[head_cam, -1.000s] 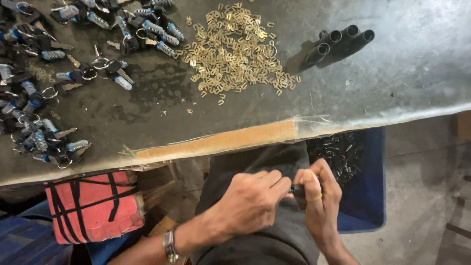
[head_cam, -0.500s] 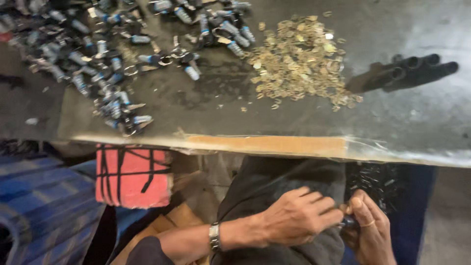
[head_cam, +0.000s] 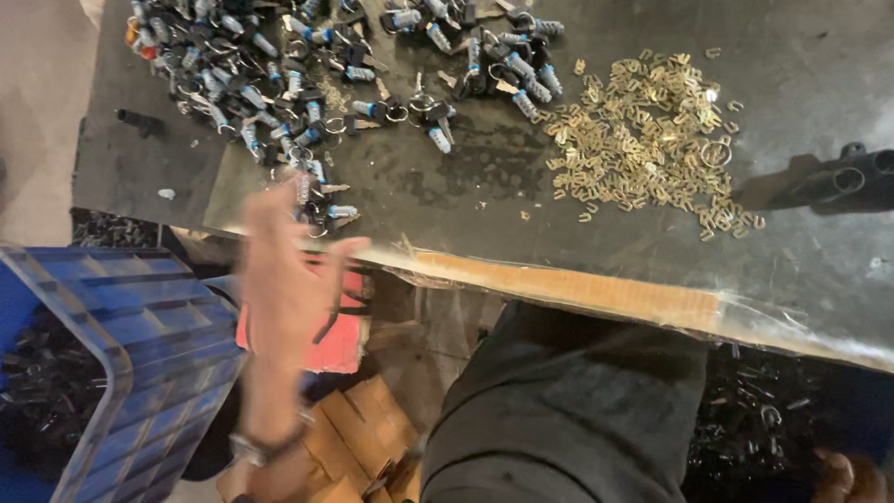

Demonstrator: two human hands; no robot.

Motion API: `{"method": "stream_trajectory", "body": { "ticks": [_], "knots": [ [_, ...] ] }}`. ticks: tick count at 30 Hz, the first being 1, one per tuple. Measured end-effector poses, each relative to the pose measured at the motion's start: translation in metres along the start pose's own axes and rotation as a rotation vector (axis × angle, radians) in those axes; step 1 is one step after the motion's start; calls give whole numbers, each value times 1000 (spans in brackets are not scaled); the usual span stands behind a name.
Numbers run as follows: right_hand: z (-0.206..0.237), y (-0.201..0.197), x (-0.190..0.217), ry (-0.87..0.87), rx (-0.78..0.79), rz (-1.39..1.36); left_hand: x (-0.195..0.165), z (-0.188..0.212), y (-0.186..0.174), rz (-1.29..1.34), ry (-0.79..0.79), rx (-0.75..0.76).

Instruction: The person sits at a workbench assembling padlock cylinders. They pick up small brass pin components from a pile, insert them by hand into a lock cylinder held in the other hand, then fit the cylinder into a black padlock housing and place the finished unit with a growing group of assembled housings on the bench.

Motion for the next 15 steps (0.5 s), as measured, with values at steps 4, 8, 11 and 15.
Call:
{"method": "stream_trajectory", "body": {
  "ticks": [4,8,11,15],
  "knots": [
    [-6,-1,23,-213,-17,14,61,-56,-8,-311,-54,147],
    [16,-24,61,-335,-43,-388,50,-87,29,-311,49,266],
    [31,-30,95,-338,40,-363,19,-86,58,-210,48,304],
    [44,-40,128,-322,151,-546,-42,-60,86,43,118,299]
  ]
}}
Point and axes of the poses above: each hand's wrist, its own z-axis away from the middle knuckle, its own y-axis out of the palm, x = y × z, the point moved 9 cm from there along -z, towards the middle knuckle, and after that the axes turned 1 degree about -y, right-handed, at the moved point
